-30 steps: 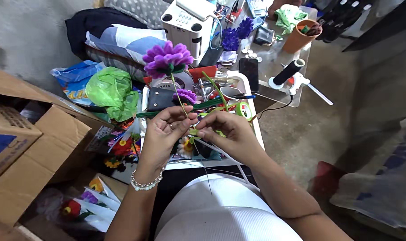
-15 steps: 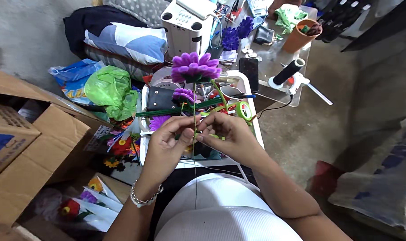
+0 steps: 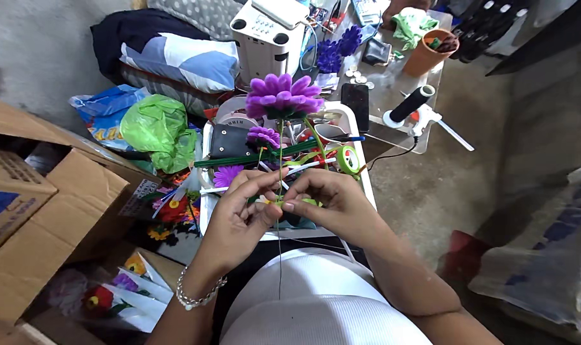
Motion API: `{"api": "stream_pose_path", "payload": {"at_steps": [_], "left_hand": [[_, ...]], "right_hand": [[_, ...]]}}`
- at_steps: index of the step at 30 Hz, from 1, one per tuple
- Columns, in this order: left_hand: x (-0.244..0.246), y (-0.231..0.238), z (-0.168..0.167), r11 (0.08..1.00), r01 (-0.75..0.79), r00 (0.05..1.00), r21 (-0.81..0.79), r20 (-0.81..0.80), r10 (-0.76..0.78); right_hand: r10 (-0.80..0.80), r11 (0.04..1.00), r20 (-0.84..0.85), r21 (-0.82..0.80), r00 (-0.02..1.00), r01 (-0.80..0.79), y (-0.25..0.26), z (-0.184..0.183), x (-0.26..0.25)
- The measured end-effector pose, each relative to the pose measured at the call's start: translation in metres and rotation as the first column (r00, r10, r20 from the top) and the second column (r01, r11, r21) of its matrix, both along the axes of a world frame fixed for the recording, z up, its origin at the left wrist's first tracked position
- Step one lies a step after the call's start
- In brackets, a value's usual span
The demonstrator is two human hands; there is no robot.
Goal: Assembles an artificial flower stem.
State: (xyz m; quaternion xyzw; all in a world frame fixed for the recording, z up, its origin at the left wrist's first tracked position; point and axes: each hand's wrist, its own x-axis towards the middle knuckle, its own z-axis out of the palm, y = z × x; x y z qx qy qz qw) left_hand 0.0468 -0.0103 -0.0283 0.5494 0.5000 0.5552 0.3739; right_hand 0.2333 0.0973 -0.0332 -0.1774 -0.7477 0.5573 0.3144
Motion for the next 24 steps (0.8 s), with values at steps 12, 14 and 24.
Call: {"api": "stream_pose_path", "payload": {"at_steps": [12,14,24], "left_hand": [[-0.003,-0.001,-0.002,0.996,0.038,0.997,-0.081,0.067,-0.033],[-0.004,-0.002,-0.005,0.996,0.052,0.994,-0.071,0.101,-0.044],[-0.001,0.006,-0.022,0.930,0.335,0.785,-0.154,0.592,-0.184]], "right_hand": [[0.037,0.998,0.026,0.059,0.999,-0.039,0.001,-0.005,-0.002],[0.068,0.992,0.011,0.101,0.998,-0.069,0.003,-0.005,-0.002],[0.111,0.971,-0.101,0.223,0.989,-0.087,0.010,-0.008,-0.002]]}}
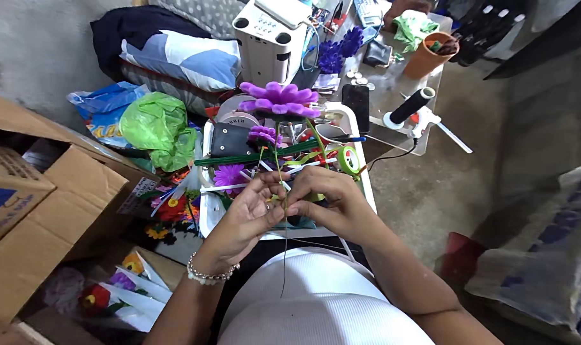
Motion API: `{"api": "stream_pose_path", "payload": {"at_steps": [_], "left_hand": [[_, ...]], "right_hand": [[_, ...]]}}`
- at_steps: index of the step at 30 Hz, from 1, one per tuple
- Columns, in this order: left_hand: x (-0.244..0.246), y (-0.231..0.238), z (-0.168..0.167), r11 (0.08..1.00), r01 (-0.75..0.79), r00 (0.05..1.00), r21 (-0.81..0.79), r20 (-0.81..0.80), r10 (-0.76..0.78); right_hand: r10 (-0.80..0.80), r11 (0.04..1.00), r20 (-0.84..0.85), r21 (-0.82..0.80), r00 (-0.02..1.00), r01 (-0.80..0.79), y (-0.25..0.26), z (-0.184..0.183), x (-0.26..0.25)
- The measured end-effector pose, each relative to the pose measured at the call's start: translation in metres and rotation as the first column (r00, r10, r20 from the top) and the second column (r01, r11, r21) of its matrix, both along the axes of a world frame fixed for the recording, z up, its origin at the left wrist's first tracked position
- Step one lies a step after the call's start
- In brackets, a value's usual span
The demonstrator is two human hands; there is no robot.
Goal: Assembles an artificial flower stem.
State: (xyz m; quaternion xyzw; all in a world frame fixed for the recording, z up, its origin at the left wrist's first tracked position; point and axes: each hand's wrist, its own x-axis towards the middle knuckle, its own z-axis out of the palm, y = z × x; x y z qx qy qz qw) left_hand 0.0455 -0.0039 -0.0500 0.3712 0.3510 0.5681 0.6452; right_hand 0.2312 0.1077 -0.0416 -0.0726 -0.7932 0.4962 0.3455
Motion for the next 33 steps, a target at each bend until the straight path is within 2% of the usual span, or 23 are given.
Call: {"api": "stream_pose_path", "payload": {"at_steps": [5,9,15,22,26,33], "left_hand": [[0.008,-0.001,-0.005,0.995,0.073,0.989,-0.065,0.136,-0.064],[0.012,-0.001,-0.006,0.997,0.066,0.990,-0.027,0.128,-0.062],[0.025,-0.007,0.003,0.987,-0.145,0.986,0.074,-0.071,0.151],[0.040,-0.008,-0.001,0.882,-0.337,0.848,0.330,-0.301,0.437],[0.043,-0.008,-0.006,0.837,-0.379,0.820,0.395,-0.275,0.502],[0.037,-0.009,-0.005,0.846,-0.383,0.849,0.371,-0.221,0.481]], "right_hand": [[0.061,0.992,-0.022,-0.106,0.998,-0.063,0.003,-0.002,0.002],[0.074,0.994,-0.023,-0.084,0.997,-0.076,0.006,0.001,0.006],[-0.048,0.997,0.016,0.057,0.999,0.047,0.003,0.006,0.012],[-0.226,0.962,0.017,0.160,0.974,0.221,-0.004,0.008,0.012],[-0.219,0.961,0.003,0.171,0.976,0.215,-0.006,0.008,0.009],[-0.180,0.974,0.036,0.148,0.983,0.173,-0.005,0.007,0.005]]}}
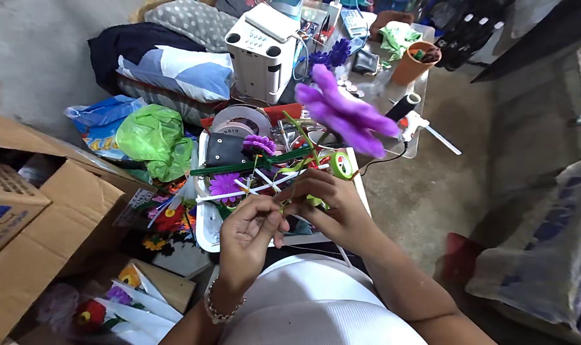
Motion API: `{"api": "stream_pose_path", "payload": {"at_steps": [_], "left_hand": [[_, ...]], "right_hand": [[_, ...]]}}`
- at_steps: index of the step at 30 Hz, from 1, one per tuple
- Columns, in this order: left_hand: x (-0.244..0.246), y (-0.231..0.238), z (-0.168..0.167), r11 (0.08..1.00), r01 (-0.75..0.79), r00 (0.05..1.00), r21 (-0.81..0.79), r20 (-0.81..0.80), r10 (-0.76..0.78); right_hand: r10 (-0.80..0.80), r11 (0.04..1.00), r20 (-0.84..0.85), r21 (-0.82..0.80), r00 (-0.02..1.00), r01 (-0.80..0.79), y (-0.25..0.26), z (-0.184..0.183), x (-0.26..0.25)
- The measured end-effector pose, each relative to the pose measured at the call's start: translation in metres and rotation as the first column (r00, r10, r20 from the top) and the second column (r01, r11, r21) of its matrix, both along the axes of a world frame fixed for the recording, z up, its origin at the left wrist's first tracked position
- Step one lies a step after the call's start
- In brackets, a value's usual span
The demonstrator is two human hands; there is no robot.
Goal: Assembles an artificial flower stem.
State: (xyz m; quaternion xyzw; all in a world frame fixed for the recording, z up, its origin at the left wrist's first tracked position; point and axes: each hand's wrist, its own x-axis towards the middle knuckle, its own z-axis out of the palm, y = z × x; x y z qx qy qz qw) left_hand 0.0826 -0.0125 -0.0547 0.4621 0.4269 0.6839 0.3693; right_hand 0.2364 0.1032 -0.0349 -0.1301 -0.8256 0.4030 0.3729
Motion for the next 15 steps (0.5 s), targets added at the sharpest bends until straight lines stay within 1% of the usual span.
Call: {"api": "stream_pose_path", "payload": {"at_steps": [2,5,7,9,12,14,15], "left_hand": [[-0.004,-0.001,0.002,0.998,0.040,0.998,-0.040,0.051,-0.038],[-0.005,-0.001,0.008,0.984,0.133,0.969,-0.115,0.222,-0.105],[-0.007,-0.002,0.010,0.964,0.222,0.927,-0.143,0.339,-0.163],[-0.011,-0.002,0.012,0.920,0.351,0.850,-0.172,0.471,-0.236],[-0.016,-0.001,0.011,0.841,0.522,0.679,-0.143,0.667,-0.308],[-0.018,0.000,0.009,0.803,0.587,0.581,-0.104,0.745,-0.328],[-0.018,0.000,0.008,0.788,0.609,0.549,-0.087,0.763,-0.340]], "right_hand": [[0.019,1.000,-0.007,0.003,1.000,-0.019,0.001,0.000,-0.001],[0.072,0.997,-0.077,-0.019,0.994,-0.074,0.004,-0.003,-0.003],[0.110,0.991,-0.090,-0.071,0.990,-0.116,0.006,-0.004,-0.003],[0.157,0.978,-0.096,-0.122,0.983,-0.168,0.009,-0.005,-0.003],[0.233,0.950,-0.108,-0.187,0.966,-0.250,0.013,-0.006,-0.003],[0.291,0.919,-0.112,-0.243,0.950,-0.310,0.015,-0.007,-0.003],[0.313,0.903,-0.121,-0.269,0.942,-0.334,0.015,-0.007,-0.003]]}}
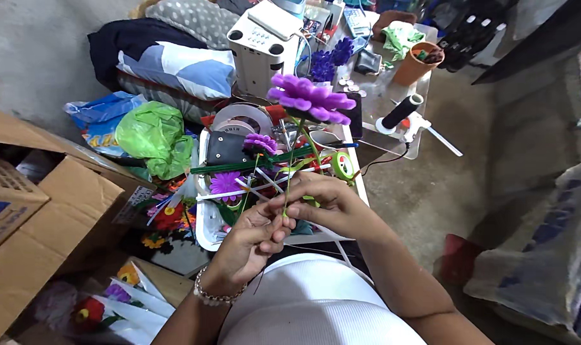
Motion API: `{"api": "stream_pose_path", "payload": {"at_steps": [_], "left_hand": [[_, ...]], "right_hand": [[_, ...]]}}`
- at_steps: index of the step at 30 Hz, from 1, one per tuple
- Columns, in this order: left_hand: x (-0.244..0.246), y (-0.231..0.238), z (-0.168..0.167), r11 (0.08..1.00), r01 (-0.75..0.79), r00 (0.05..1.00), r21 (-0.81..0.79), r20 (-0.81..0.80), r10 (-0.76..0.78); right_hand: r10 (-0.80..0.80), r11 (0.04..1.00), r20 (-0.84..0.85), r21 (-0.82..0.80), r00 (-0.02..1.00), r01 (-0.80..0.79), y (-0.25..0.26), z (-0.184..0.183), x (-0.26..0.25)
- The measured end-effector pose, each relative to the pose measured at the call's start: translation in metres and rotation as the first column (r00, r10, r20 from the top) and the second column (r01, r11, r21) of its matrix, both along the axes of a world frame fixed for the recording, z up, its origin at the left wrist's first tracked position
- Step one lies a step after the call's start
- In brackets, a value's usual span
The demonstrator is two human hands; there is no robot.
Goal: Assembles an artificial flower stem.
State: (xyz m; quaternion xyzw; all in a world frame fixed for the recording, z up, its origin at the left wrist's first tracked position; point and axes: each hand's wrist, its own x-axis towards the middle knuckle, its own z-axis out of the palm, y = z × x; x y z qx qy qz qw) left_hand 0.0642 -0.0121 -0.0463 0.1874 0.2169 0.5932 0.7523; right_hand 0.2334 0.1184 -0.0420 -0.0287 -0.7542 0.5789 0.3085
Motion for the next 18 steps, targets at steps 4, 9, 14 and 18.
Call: {"api": "stream_pose_path", "payload": {"at_steps": [4,9,14,18], "left_hand": [[0.004,0.001,-0.001,0.991,-0.060,0.973,0.117,-0.216,0.084],[0.017,0.000,-0.003,0.875,-0.227,0.677,0.427,-0.577,0.457],[0.023,-0.001,-0.004,0.846,-0.252,0.619,0.469,-0.594,0.514],[0.032,0.000,-0.009,0.804,-0.274,0.484,0.527,-0.647,0.589]], "right_hand": [[-0.028,0.999,-0.031,-0.016,0.999,0.028,0.000,-0.002,0.000],[-0.183,0.979,-0.043,0.085,0.982,0.186,-0.006,-0.001,-0.001],[-0.245,0.958,-0.060,0.140,0.968,0.251,-0.007,-0.001,-0.002],[-0.298,0.940,-0.062,0.153,0.953,0.304,-0.006,-0.001,-0.003]]}}
